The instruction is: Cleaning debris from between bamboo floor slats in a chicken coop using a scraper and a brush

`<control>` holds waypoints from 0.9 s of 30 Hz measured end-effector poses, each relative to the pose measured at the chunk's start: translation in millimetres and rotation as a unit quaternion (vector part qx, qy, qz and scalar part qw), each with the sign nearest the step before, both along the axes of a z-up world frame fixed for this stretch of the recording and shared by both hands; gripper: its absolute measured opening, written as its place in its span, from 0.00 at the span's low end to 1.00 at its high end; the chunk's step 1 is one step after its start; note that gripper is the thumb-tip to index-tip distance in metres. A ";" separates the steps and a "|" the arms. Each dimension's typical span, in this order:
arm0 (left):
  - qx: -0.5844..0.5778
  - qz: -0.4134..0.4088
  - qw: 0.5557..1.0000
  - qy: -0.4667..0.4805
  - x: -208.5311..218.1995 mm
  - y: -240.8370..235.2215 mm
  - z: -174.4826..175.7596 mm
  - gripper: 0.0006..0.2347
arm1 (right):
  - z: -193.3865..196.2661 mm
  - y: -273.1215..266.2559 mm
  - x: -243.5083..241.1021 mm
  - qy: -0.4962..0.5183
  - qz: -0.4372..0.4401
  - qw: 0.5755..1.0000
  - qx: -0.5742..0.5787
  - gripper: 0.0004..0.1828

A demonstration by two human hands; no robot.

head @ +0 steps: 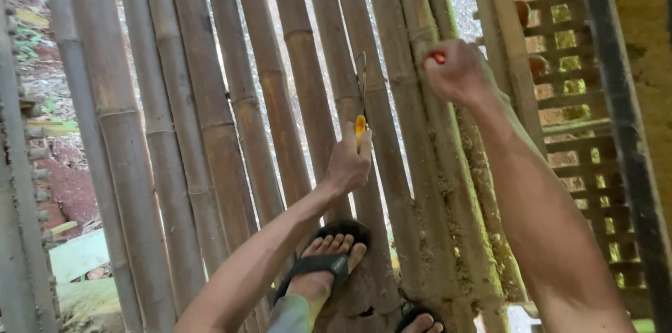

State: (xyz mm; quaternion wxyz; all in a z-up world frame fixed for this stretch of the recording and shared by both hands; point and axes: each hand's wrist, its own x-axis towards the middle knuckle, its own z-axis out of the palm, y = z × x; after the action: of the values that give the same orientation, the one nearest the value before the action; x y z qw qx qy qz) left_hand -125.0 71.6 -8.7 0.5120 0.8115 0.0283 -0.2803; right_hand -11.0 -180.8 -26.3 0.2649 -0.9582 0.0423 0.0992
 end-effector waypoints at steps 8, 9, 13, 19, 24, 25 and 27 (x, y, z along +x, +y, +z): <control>-0.041 -0.016 0.999 -0.025 -9.8 -6.5 9.1 0.13 | 41.6 14.5 -44.4 0.129 0.016 0.991 -0.027 0.17; -0.046 -0.018 0.998 -0.036 -11.2 -5.8 15.4 0.13 | 57.4 16.1 -48.4 0.151 0.021 0.988 -0.030 0.19; -0.039 -0.016 0.998 -0.045 -16.9 -5.9 43.7 0.12 | -13.9 -3.8 -36.3 0.064 0.037 0.996 -0.045 0.16; -0.012 -0.010 0.996 -0.091 -30.6 16.3 92.1 0.13 | 5.8 -2.4 -67.8 0.065 0.060 0.996 -0.006 0.16; 0.082 -0.052 0.989 -0.115 -34.2 40.8 180.0 0.14 | 21.3 15.6 -47.2 0.018 0.049 0.998 -0.038 0.17; 0.081 -0.054 0.987 -0.126 -30.2 38.0 177.5 0.14 | 23.8 18.6 -52.9 0.008 0.046 0.998 -0.039 0.17; 0.136 -0.082 0.977 -0.142 -21.2 35.4 169.2 0.15 | 22.4 26.6 -73.8 -0.003 0.035 0.999 -0.001 0.15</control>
State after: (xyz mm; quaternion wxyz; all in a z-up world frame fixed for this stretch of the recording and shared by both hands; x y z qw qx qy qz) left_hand -146.2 106.9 160.5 0.3713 0.9045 -0.0732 -0.1967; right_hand -84.8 -154.2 -3.9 0.2605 -0.9597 0.0081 0.1056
